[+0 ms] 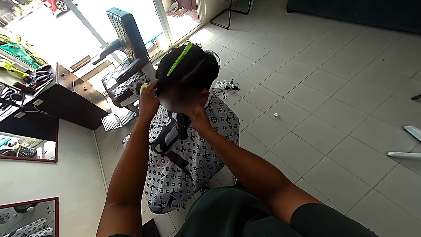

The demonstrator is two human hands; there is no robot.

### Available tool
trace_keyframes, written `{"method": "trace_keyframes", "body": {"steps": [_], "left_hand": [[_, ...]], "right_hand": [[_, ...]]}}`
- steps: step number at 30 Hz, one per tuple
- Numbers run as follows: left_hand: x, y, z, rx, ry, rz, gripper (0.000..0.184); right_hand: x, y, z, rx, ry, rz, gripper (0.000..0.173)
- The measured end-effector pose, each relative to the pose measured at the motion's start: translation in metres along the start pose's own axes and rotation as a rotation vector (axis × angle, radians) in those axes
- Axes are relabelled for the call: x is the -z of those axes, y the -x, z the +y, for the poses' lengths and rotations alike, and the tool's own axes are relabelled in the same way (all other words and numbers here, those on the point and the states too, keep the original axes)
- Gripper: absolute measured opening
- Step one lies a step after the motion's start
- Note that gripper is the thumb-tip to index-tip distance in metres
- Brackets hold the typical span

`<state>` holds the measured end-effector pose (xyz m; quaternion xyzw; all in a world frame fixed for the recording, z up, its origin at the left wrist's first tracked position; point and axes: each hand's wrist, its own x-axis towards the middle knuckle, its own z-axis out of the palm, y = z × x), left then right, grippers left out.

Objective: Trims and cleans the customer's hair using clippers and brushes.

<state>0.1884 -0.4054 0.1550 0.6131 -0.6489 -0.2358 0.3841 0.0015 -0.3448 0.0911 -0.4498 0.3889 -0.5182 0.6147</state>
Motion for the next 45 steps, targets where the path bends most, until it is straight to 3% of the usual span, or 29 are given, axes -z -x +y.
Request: {"method": "trace_keyframes", "body": {"steps": [2, 4, 6, 7, 8, 9, 11, 12, 14, 16, 19, 20, 23, 27, 30, 33, 35, 37, 39, 42, 45], "left_hand": [[0.005, 0.006, 0.001, 0.008, 0.09, -0.001, 0.073], [0.005, 0.023, 0.002, -0.037, 0.178, 0.156, 0.074], [-0.011, 0.052, 0.007, -0.214, 0.092, 0.418, 0.058], [-0.022, 0.068, 0.008, -0.313, 0.031, 0.416, 0.045], [-0.033, 0.083, 0.01, -0.386, 0.001, 0.268, 0.031], [-0.039, 0.091, 0.017, -0.389, 0.003, -0.018, 0.023], [-0.049, 0.081, 0.036, -0.224, 0.15, -0.642, 0.019], [-0.056, 0.075, 0.041, -0.16, 0.332, -0.736, 0.018], [-0.062, 0.066, 0.047, -0.12, 0.63, -0.552, 0.016], [-0.06, 0.059, 0.051, -0.031, 0.613, -0.461, 0.015], [-0.053, 0.054, 0.056, 0.14, 0.245, -0.812, 0.018], [-0.048, 0.052, 0.061, 0.125, 0.236, -0.828, 0.016], [-0.034, 0.042, 0.071, 0.025, 0.358, -0.612, 0.017], [-0.029, 0.04, 0.078, 0.083, 0.019, -0.816, 0.019], [-0.018, 0.035, 0.088, 0.041, 0.01, -0.673, 0.021], [-0.02, 0.028, 0.092, 0.166, -0.245, -0.829, 0.027], [-0.019, 0.03, 0.096, 0.088, -0.092, -0.878, 0.023], [-0.02, 0.031, 0.104, 0.046, 0.14, -0.801, 0.023], [-0.026, 0.029, 0.102, 0.098, 0.162, -0.773, 0.023], [-0.027, 0.032, 0.09, 0.143, 0.248, -0.865, 0.02], [-0.031, 0.035, 0.087, 0.083, 0.37, -0.704, 0.017]], "right_hand": [[0.009, 0.012, 0.004, -0.057, -0.244, -0.075, 0.026], [0.022, 0.029, -0.001, -0.1, -0.456, -0.113, 0.027], [0.042, 0.044, -0.003, -0.069, -0.593, -0.124, 0.03], [0.055, 0.049, -0.003, -0.039, -0.632, -0.119, 0.032], [0.069, 0.053, -0.001, -0.015, -0.645, -0.108, 0.033], [0.083, 0.056, 0.0, -0.001, -0.654, -0.097, 0.034], [0.107, 0.059, 0.002, -0.009, -0.648, -0.067, 0.035], [0.117, 0.062, 0.002, -0.017, -0.642, -0.054, 0.036], [0.135, 0.066, 0.002, -0.026, -0.641, -0.026, 0.039], [0.147, 0.072, 0.003, -0.027, -0.638, 0.01, 0.04], [0.159, 0.082, 0.006, -0.027, -0.601, 0.041, 0.038], [0.162, 0.084, 0.008, -0.02, -0.589, 0.053, 0.039], [0.168, 0.087, 0.01, -0.019, -0.564, 0.079, 0.039], [0.171, 0.093, 0.006, -0.022, -0.44, 0.102, 0.036], [0.17, 0.092, 0.003, 0.011, -0.357, 0.103, 0.035], [0.168, 0.093, 0.002, -0.001, -0.327, 0.101, 0.033], [0.166, 0.091, 0.001, -0.008, -0.295, 0.094, 0.031], [0.162, 0.09, 0.0, -0.015, -0.277, 0.087, 0.028], [0.158, 0.092, 0.0, -0.018, -0.254, 0.077, 0.03], [0.155, 0.093, -0.003, -0.005, -0.226, 0.047, 0.028], [0.151, 0.09, -0.007, 0.005, -0.218, 0.036, 0.023]]}}
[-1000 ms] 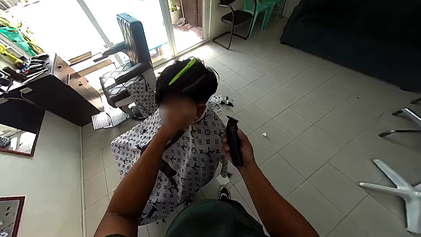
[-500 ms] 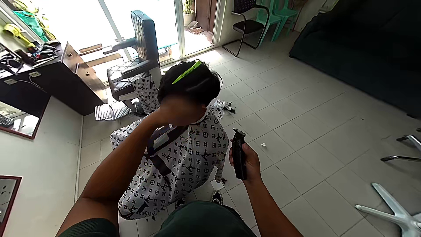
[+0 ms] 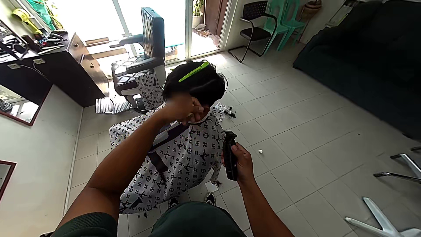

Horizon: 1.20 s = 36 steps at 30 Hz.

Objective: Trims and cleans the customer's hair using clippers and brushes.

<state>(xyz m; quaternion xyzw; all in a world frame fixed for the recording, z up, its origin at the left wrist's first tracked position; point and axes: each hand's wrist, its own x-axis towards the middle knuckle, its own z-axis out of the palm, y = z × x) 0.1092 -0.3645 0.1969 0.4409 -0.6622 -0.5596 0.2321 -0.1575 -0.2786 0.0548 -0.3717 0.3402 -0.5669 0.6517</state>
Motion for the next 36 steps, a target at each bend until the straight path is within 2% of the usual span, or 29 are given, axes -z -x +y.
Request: {"method": "trace_keyframes", "body": {"steps": [3, 6, 8, 10, 12, 14, 15, 16, 18, 19, 20, 22, 23, 25, 29, 32, 34, 36], "left_hand": [[-0.015, -0.003, -0.019, 0.078, -0.046, -0.049, 0.014], [-0.016, -0.006, -0.01, -0.009, -0.103, -0.003, 0.015], [-0.02, -0.011, -0.015, -0.023, -0.086, 0.028, 0.016], [-0.028, -0.016, -0.026, 0.03, -0.165, -0.078, 0.018], [-0.034, -0.019, -0.024, -0.041, -0.237, -0.077, 0.018], [-0.045, -0.026, -0.015, -0.179, -0.106, 0.106, 0.016], [-0.05, -0.034, -0.012, -0.185, 0.002, 0.155, 0.016], [-0.054, -0.043, -0.01, -0.124, 0.11, 0.129, 0.017], [-0.059, -0.055, -0.012, 0.005, 0.286, -0.034, 0.022], [-0.063, -0.057, -0.012, -0.012, 0.354, -0.061, 0.023], [-0.067, -0.058, -0.009, -0.073, 0.393, -0.017, 0.023], [-0.074, -0.065, -0.007, -0.192, 0.369, 0.185, 0.018], [-0.077, -0.069, -0.009, -0.169, 0.362, 0.228, 0.016], [-0.083, -0.076, -0.015, -0.088, 0.38, 0.187, 0.022], [-0.091, -0.079, -0.023, -0.239, 0.279, 0.345, 0.024], [-0.097, -0.08, -0.023, -0.123, 0.276, 0.298, 0.027], [-0.104, -0.08, -0.024, -0.241, 0.224, 0.413, 0.021], [-0.103, -0.083, -0.023, -0.31, 0.313, 0.537, 0.019]], "right_hand": [[-0.005, -0.004, -0.003, 0.013, 0.016, 0.026, 0.023], [-0.006, -0.013, -0.004, 0.066, -0.027, 0.036, 0.027], [-0.002, -0.018, -0.001, 0.074, -0.132, -0.004, 0.034], [0.001, -0.021, 0.001, 0.029, -0.246, -0.047, 0.044], [0.002, -0.021, -0.001, -0.012, -0.228, -0.038, 0.053], [0.0, -0.019, -0.004, -0.028, -0.107, 0.02, 0.055], [-0.001, -0.017, -0.003, -0.029, -0.064, 0.055, 0.053], [-0.001, -0.015, -0.003, -0.027, -0.036, 0.084, 0.05], [0.002, -0.01, -0.001, -0.013, -0.017, 0.126, 0.044], [0.004, -0.009, -0.003, -0.008, -0.02, 0.14, 0.039], [0.008, -0.008, -0.005, -0.006, -0.028, 0.149, 0.036], [0.017, -0.011, -0.007, -0.029, -0.051, 0.151, 0.035], [0.024, -0.013, -0.006, -0.046, -0.055, 0.134, 0.036], [0.043, -0.022, -0.007, -0.078, -0.026, 0.074, 0.037], [0.077, -0.044, -0.02, -0.092, 0.073, 0.024, 0.037], [0.096, -0.054, -0.027, -0.113, 0.065, -0.021, 0.038], [0.107, -0.063, -0.03, -0.123, 0.053, -0.067, 0.039], [0.111, -0.071, -0.029, -0.119, 0.037, -0.094, 0.038]]}}
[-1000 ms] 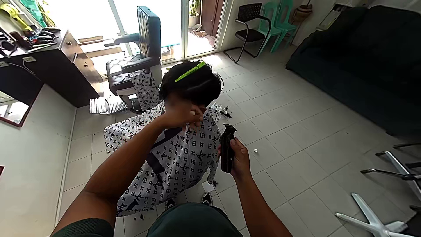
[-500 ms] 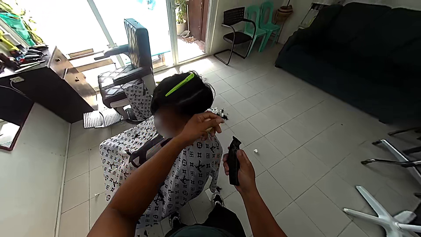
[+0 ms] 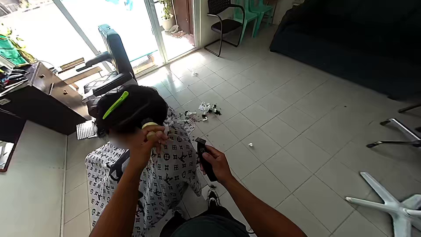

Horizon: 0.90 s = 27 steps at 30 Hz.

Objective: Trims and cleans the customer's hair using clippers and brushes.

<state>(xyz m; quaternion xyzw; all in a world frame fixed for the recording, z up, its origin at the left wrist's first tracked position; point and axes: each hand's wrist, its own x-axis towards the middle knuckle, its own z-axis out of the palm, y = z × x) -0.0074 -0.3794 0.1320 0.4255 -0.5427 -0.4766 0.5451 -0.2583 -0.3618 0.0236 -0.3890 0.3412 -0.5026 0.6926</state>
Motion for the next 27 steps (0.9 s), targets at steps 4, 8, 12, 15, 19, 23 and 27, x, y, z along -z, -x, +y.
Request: {"method": "trace_keyframes", "body": {"steps": [4, 8, 12, 15, 19, 23, 27], "left_hand": [[0.0, 0.005, 0.014, 0.207, -0.024, -0.142, 0.022], [0.003, 0.023, 0.02, -0.41, -1.117, 0.133, 0.023], [0.033, 0.012, 0.007, -0.409, -1.487, 0.127, 0.038], [0.043, 0.018, -0.004, -0.397, -1.571, 0.057, 0.037], [0.048, 0.04, -0.015, -0.316, -1.511, 0.115, 0.03], [0.048, 0.059, -0.025, -0.265, -1.494, 0.198, 0.042], [0.047, 0.068, -0.04, -0.24, -1.525, 0.252, 0.056]], "right_hand": [[-0.011, -0.007, 0.0, 0.031, 0.007, -0.029, 0.04], [-0.03, -0.006, -0.001, 0.071, 0.012, -0.059, 0.035], [-0.053, -0.013, 0.004, 0.147, 0.014, -0.112, 0.029], [-0.078, -0.02, 0.011, 0.229, 0.038, -0.122, 0.03], [-0.104, -0.033, 0.024, 0.359, 0.151, -0.117, 0.029], [-0.127, -0.044, 0.039, 0.331, 0.178, -0.069, 0.029], [-0.144, -0.052, 0.051, 0.281, 0.109, -0.057, 0.032]]}}
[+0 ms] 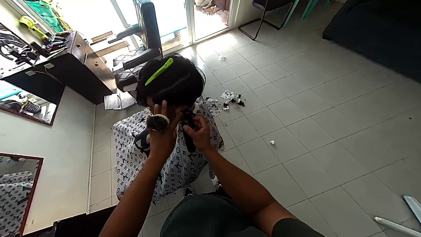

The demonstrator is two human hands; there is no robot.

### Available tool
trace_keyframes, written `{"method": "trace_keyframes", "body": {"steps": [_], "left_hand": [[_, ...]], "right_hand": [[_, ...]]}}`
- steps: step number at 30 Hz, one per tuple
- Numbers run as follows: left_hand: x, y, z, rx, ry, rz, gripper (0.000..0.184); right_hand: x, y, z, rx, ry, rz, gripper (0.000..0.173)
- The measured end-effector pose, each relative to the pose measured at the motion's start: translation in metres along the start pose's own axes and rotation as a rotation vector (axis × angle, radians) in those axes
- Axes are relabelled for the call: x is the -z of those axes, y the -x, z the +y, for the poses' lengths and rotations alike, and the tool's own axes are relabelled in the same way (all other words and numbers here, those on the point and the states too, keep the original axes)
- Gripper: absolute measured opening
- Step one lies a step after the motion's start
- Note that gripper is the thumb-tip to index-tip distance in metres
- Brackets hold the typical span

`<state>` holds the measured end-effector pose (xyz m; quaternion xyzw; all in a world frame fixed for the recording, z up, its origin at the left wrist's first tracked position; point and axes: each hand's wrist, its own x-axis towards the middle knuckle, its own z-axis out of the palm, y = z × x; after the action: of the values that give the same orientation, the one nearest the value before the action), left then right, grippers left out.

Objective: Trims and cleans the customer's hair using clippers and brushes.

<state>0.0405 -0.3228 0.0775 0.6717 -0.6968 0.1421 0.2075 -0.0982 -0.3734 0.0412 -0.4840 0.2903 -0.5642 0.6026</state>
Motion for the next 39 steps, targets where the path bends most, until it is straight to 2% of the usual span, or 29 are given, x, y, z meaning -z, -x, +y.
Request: {"method": "trace_keyframes", "body": {"steps": [4, 16, 29, 34, 39], "left_hand": [[-0.008, 0.006, 0.002, 0.021, -0.039, 0.013, 0.064], [-0.013, 0.009, 0.005, 0.047, -0.07, 0.007, 0.069], [-0.013, 0.01, 0.007, 0.066, -0.085, 0.003, 0.084], [-0.013, 0.01, 0.007, 0.064, -0.06, 0.003, 0.078], [-0.012, 0.01, 0.007, 0.078, -0.105, -0.064, 0.076]], "right_hand": [[-0.005, -0.006, 0.008, 0.034, -0.01, -0.006, 0.031], [-0.007, -0.01, 0.005, 0.066, 0.024, -0.01, 0.03], [-0.004, -0.015, 0.003, 0.066, 0.058, -0.07, 0.03], [-0.005, -0.015, 0.0, 0.06, 0.079, -0.075, 0.03], [-0.005, -0.016, 0.0, 0.049, 0.092, -0.087, 0.029]]}}
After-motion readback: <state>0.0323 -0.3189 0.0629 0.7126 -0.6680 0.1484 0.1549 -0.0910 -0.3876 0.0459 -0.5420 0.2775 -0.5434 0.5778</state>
